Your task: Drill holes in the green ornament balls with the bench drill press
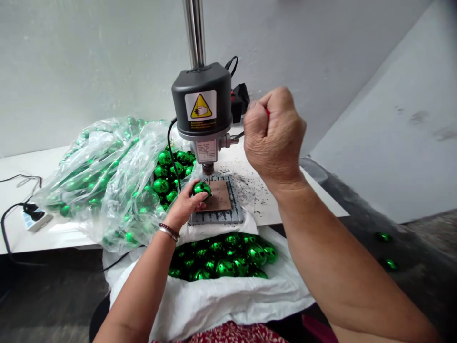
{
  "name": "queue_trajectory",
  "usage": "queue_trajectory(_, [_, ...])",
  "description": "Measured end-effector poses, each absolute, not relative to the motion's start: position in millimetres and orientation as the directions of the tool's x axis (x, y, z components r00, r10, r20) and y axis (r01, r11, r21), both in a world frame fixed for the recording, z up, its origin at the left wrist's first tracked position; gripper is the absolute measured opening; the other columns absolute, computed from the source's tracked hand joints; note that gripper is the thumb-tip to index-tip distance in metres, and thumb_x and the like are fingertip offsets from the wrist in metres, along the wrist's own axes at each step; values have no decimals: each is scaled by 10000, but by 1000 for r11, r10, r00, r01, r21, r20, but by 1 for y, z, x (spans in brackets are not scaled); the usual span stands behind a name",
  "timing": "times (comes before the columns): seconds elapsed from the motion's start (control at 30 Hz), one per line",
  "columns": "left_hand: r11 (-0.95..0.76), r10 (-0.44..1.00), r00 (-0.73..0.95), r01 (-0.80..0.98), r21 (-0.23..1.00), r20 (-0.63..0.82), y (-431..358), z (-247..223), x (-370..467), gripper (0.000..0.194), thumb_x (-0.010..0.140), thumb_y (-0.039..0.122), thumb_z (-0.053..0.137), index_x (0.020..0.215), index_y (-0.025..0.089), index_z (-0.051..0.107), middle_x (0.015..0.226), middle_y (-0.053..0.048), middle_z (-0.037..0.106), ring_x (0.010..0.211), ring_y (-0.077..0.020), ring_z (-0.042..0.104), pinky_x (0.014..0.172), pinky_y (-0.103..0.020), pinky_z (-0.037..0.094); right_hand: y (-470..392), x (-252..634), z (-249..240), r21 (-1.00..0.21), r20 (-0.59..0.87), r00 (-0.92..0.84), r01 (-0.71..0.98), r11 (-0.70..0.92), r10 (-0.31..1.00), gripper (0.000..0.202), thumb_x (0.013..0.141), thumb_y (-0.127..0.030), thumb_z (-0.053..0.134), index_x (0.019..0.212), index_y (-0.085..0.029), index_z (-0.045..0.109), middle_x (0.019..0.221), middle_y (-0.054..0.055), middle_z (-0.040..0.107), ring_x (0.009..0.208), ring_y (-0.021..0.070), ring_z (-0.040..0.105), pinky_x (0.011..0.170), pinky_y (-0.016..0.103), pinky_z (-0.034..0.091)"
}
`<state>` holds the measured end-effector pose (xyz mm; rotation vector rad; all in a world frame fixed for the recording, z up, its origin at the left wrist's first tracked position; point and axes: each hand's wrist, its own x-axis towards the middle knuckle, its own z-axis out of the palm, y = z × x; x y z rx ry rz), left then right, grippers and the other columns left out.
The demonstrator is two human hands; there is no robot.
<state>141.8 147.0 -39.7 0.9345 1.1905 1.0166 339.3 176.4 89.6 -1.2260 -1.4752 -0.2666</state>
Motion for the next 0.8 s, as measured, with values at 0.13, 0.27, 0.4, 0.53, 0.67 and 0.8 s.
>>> queue_trajectory(0.13, [276, 958, 62, 53, 960, -279, 157, -37, 142, 692, 797, 255, 751, 1434, 131, 511, 685, 36, 594, 489, -82, 550, 469, -196, 442, 172, 336, 95, -456, 814, 212, 809, 370, 541, 252, 1000, -408, 376, 851, -211, 428, 734, 13, 537, 717, 118, 548, 713, 277, 429])
queue_trajectory(0.27, [265, 960, 48, 158, 951, -275, 161, -36, 143, 622, 817, 254, 730, 1402, 130, 558, 646, 33, 594, 484, -82, 539, 453, -184, 426, 168, 334, 98, -466, 801, 232, 821, 331, 552, 244, 979, -409, 396, 826, -219, 416, 720, 14, 532, 699, 126, 534, 690, 282, 413])
queue_trajectory(0.4, [244, 965, 60, 156, 957, -256, 162, -37, 145, 618, 795, 262, 751, 1378, 144, 585, 643, 29, 611, 482, -80, 545, 454, -177, 429, 167, 334, 99, -473, 800, 230, 810, 347, 554, 248, 991, -402, 372, 824, -222, 406, 719, 13, 522, 701, 122, 536, 697, 275, 416])
queue_trajectory(0.53, [218, 972, 57, 121, 968, -226, 165, -42, 147, 613, 758, 248, 776, 1342, 152, 620, 642, 24, 623, 475, -86, 551, 453, -178, 425, 165, 333, 103, -495, 770, 242, 810, 314, 590, 240, 972, -392, 439, 812, -220, 389, 715, 16, 512, 717, 134, 553, 706, 279, 427])
queue_trajectory(0.67, [190, 976, 65, 211, 959, -208, 168, -45, 151, 645, 713, 261, 815, 1331, 172, 652, 620, 22, 624, 470, -100, 537, 466, -193, 414, 163, 331, 105, -512, 751, 254, 807, 295, 609, 229, 969, -384, 458, 818, -222, 399, 730, 23, 525, 740, 143, 565, 715, 280, 436])
queue_trajectory(0.8, [143, 987, 20, 381, 913, -162, 168, -38, 157, 693, 635, 234, 862, 1304, 169, 692, 732, -8, 689, 600, -144, 585, 595, -243, 489, 166, 334, 101, -503, 768, 239, 800, 327, 594, 223, 980, -392, 448, 840, -221, 421, 736, 20, 523, 737, 135, 561, 709, 274, 440])
